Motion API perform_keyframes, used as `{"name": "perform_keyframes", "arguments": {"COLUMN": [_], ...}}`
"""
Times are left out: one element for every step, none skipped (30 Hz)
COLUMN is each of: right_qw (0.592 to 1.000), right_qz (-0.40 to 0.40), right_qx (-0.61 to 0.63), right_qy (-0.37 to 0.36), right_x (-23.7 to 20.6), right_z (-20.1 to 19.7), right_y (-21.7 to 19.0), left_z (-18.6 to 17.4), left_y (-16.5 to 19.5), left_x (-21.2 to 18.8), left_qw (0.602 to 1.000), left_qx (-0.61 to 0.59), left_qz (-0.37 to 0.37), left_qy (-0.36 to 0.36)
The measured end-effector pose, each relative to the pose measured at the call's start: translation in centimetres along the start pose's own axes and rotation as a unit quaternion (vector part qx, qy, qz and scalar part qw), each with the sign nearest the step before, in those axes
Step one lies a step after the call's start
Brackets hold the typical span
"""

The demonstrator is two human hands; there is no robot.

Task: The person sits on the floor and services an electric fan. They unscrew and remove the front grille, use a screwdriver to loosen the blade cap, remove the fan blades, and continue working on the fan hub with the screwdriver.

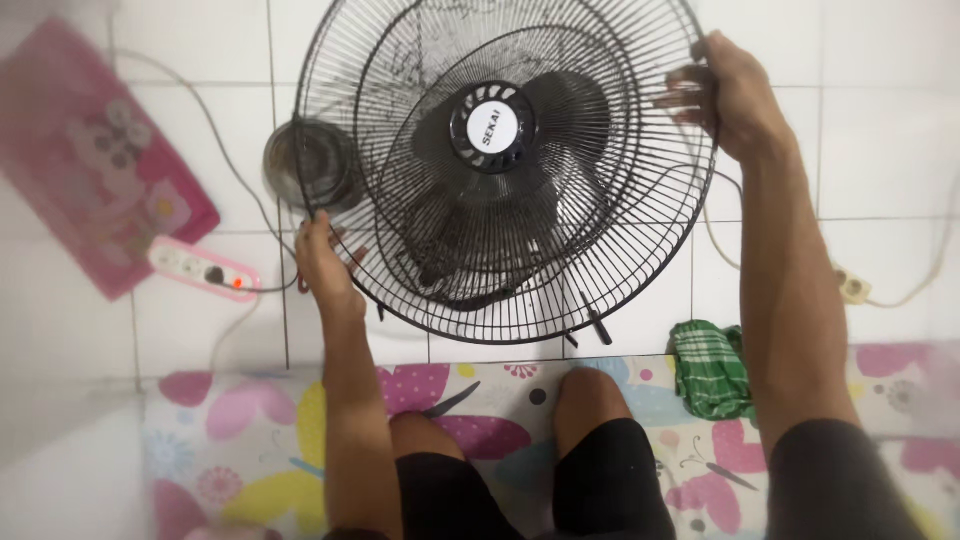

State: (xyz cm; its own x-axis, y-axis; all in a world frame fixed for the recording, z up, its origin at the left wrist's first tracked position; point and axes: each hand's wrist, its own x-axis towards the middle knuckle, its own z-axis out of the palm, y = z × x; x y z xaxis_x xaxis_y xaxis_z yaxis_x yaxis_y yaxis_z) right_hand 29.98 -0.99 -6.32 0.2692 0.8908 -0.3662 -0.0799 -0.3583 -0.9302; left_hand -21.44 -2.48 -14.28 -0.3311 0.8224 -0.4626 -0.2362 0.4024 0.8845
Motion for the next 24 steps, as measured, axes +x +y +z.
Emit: {"name": "perform_keyframes", "arguments": {"right_qw": [0.999,0.997,0.995,0.987,0.975,0.963,0.947,0.929,0.918,0.907,0.895,0.884,0.874,0.863,0.855,0.848,0.840,0.829,0.817,0.806,0.803,0.801,0.799,0.786], "right_qz": [0.020,0.041,0.021,0.000,-0.023,-0.036,-0.050,-0.066,-0.071,-0.075,-0.078,-0.092,-0.103,-0.112,-0.123,-0.135,-0.148,-0.156,-0.163,-0.170,-0.167,-0.160,-0.153,-0.128], "right_qx": [-0.005,-0.009,0.057,0.122,0.188,0.239,0.288,0.337,0.355,0.371,0.389,0.398,0.405,0.412,0.414,0.415,0.416,0.439,0.461,0.480,0.473,0.466,0.459,0.482], "right_qy": [0.035,0.070,0.085,0.100,0.115,0.124,0.132,0.140,0.163,0.185,0.203,0.227,0.250,0.271,0.285,0.300,0.314,0.309,0.305,0.301,0.321,0.340,0.358,0.364], "right_x": [-0.7,-1.5,-2.1,-2.9,-3.8,-4.6,-5.6,-6.5,-7.6,-8.8,-9.9,-10.8,-11.7,-12.4,-12.8,-13.2,-13.4,-13.3,-13.2,-13.1,-12.9,-12.4,-12.1,-11.6], "right_z": [-1.5,-3.1,-4.7,-6.4,-8.1,-10.0,-11.8,-13.7,-15.5,-17.1,-18.6,-19.9,-21.2,-22.2,-23.0,-23.9,-24.6,-25.3,-25.8,-26.6,-27.2,-27.4,-27.8,-28.0], "right_y": [0.1,0.5,1.2,2.1,3.3,4.5,5.7,7.0,8.3,9.5,10.6,11.6,12.5,13.3,14.1,14.8,15.5,16.2,17.0,17.7,18.4,19.2,19.9,20.5], "left_z": [1.0,2.3,3.9,5.7,7.7,10.0,12.4,14.9,17.4,20.1,22.7,25.3,27.8,30.2,32.5,34.5,36.3,38.1,39.8,41.5,42.9,44.0,45.1,46.0], "left_y": [1.2,2.2,3.3,4.3,5.2,5.8,6.3,6.6,6.7,6.6,6.3,5.8,5.2,4.3,3.1,2.1,1.0,-0.6,-1.9,-3.1,-4.5,-5.7,-6.9,-8.3], "left_x": [0.1,0.3,0.8,1.2,1.6,2.0,2.3,2.5,2.5,2.5,2.4,2.2,1.9,1.4,0.7,0.1,-0.5,-1.5,-2.3,-2.9,-3.6,-4.0,-4.4,-4.9], "left_qw": [1.000,0.999,0.998,0.996,0.994,0.990,0.986,0.978,0.969,0.957,0.952,0.946,0.941,0.936,0.929,0.923,0.925,0.924,0.921,0.919,0.918,0.917,0.921,0.925], "left_qx": [-0.004,-0.001,0.002,0.006,0.017,0.027,0.037,0.020,0.002,-0.016,-0.004,0.008,0.020,0.028,0.035,0.042,0.089,0.136,0.183,0.188,0.192,0.197,0.191,0.183], "left_qz": [0.019,0.025,0.030,0.035,0.046,0.055,0.065,0.076,0.085,0.093,0.092,0.092,0.090,0.087,0.087,0.086,0.061,0.037,0.011,0.028,0.043,0.058,0.019,-0.016], "left_qy": [-0.016,-0.036,-0.057,-0.079,-0.101,-0.126,-0.151,-0.193,-0.234,-0.274,-0.293,-0.310,-0.324,-0.341,-0.357,-0.374,-0.365,-0.354,-0.343,-0.345,-0.345,-0.343,-0.338,-0.334]}}
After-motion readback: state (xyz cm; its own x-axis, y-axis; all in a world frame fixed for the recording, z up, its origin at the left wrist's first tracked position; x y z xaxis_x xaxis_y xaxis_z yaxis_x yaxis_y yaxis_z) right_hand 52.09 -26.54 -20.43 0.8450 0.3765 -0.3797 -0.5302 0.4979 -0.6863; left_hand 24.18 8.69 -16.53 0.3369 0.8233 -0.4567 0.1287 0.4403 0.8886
